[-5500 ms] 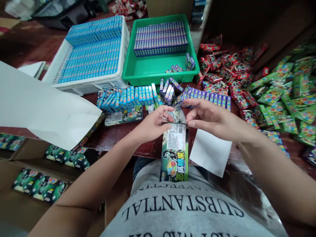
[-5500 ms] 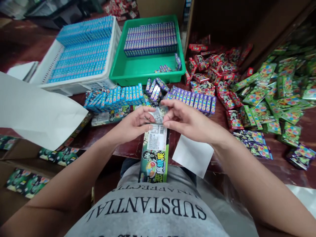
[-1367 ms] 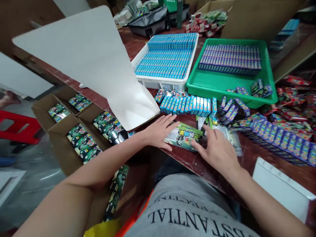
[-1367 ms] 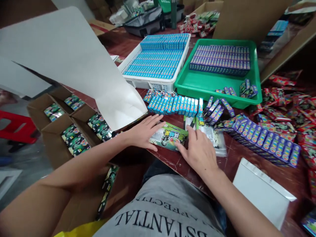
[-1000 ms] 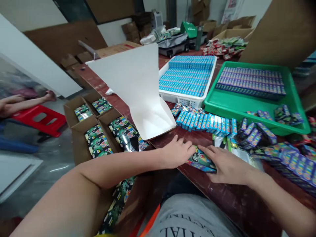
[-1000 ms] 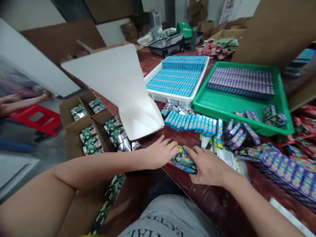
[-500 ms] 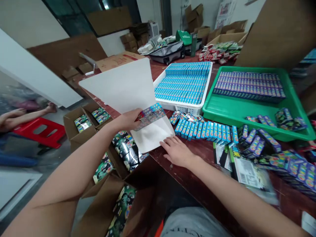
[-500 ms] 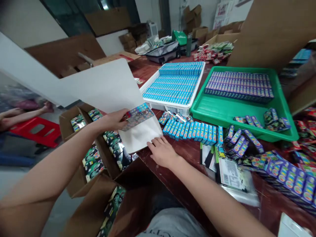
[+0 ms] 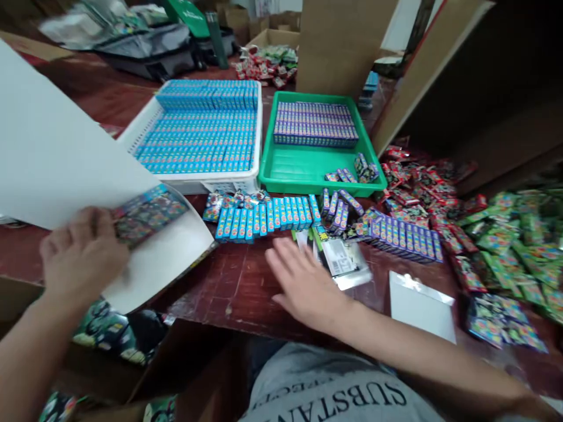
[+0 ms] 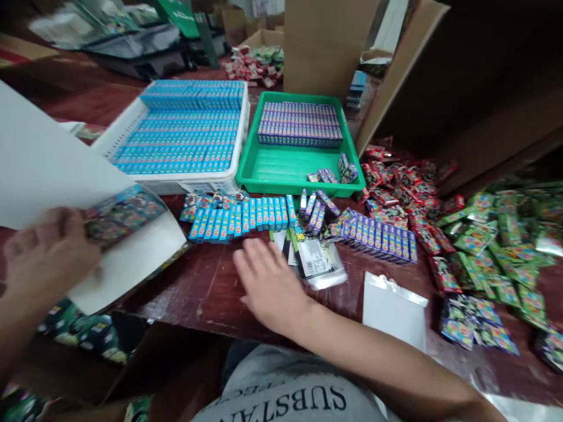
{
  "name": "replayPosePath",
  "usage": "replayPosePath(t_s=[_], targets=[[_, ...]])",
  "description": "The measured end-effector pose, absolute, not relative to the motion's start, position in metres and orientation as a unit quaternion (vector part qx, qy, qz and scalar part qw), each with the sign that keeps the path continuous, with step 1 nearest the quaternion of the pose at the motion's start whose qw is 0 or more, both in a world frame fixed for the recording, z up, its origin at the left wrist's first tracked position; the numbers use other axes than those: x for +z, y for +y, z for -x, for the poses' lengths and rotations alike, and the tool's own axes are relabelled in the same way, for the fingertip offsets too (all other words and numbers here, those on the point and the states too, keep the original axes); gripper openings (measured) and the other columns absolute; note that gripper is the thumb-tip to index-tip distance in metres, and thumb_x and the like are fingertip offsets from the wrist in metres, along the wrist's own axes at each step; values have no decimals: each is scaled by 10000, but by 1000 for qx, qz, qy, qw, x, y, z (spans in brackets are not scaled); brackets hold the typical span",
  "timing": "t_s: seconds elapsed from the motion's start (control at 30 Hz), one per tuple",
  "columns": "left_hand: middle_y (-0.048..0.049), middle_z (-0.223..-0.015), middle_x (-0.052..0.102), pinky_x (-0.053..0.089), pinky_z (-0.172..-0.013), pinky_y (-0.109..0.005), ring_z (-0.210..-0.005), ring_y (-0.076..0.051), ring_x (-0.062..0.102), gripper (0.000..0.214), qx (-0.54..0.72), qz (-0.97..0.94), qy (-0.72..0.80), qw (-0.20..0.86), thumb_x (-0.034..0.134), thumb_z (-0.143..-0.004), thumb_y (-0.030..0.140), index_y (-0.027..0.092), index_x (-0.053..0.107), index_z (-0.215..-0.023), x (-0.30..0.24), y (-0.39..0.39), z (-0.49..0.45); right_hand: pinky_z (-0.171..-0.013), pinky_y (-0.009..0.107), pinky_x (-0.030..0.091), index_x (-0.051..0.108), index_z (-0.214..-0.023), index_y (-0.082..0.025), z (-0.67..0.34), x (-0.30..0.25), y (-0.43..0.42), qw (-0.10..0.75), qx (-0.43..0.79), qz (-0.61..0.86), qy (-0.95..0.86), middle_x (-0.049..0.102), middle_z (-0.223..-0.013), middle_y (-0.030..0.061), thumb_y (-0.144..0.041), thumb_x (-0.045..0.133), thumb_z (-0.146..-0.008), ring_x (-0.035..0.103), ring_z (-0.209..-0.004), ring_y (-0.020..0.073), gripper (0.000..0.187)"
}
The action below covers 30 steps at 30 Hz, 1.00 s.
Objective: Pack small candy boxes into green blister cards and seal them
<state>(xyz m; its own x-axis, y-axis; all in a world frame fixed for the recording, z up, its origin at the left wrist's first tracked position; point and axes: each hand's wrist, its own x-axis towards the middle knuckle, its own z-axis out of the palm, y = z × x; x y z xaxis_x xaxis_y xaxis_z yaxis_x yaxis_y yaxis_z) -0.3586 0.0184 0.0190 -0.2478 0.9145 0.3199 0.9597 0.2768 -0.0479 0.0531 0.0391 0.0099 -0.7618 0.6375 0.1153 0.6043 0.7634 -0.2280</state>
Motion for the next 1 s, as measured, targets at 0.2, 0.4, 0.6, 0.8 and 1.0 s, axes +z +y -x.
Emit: replayPosePath(t_s=[0.2, 0.4, 0.6, 0.8, 1.0], targets=[[-8, -1604, 439, 332, -1140, -620, -1444, -355, 420, 547, -241, 603, -753, 106, 528, -952, 401, 346, 411, -1483, 43, 19, 250, -1069, 499, 487, 619, -1340, -48, -193, -21, 24, 50, -18, 405, -913, 627, -1412, 239, -148, 604, -946, 620, -1283, 358, 406], [-59, -913, 781, 548, -800, -334, -829, -213, 729, 347, -203, 674, -613, -358, 481, -997, 454, 218, 730, -946, 26, 25, 82, -940, 395, 544, 691, -1136, -169, -204, -26, 33, 116, 30, 401, -908, 775, -1133, 110, -189, 522, -1017, 727, -1029, 250, 208], [-217, -1036, 750, 514, -911, -471, -1075, -408, 698, 616, -160, 631, -696, -304, 759, -806, 541, 124, 608, -1233, 2, 100, -10, -990, 439, 553, 603, -1308, -181, -191, -12, 51, 152, 142, 455, -866, 715, -1297, 114, -344, 503, -1037, 688, -1168, 277, 332], [-88, -948, 761, 566, -740, -320, -806, -232, 756, 625, -196, 567, -710, -369, 702, -861, 249, 156, 410, -1406, -23, 109, -21, -961, 371, 569, 634, -1254, -189, -204, 6, 101, 190, 160, 476, -844, 754, -1207, 93, -304, 482, -1030, 721, -1100, 233, 294], [-64, -852, 738, 537, -628, -301, -620, -193, 706, 503, -234, 529, -714, -394, 665, -905, 409, 146, 514, -1307, -30, 100, -15, -1059, 472, 518, 656, -1284, -96, -197, -10, 97, 129, 144, 462, -865, 706, -1302, 207, -252, 564, -982, 673, -1216, 321, 352]])
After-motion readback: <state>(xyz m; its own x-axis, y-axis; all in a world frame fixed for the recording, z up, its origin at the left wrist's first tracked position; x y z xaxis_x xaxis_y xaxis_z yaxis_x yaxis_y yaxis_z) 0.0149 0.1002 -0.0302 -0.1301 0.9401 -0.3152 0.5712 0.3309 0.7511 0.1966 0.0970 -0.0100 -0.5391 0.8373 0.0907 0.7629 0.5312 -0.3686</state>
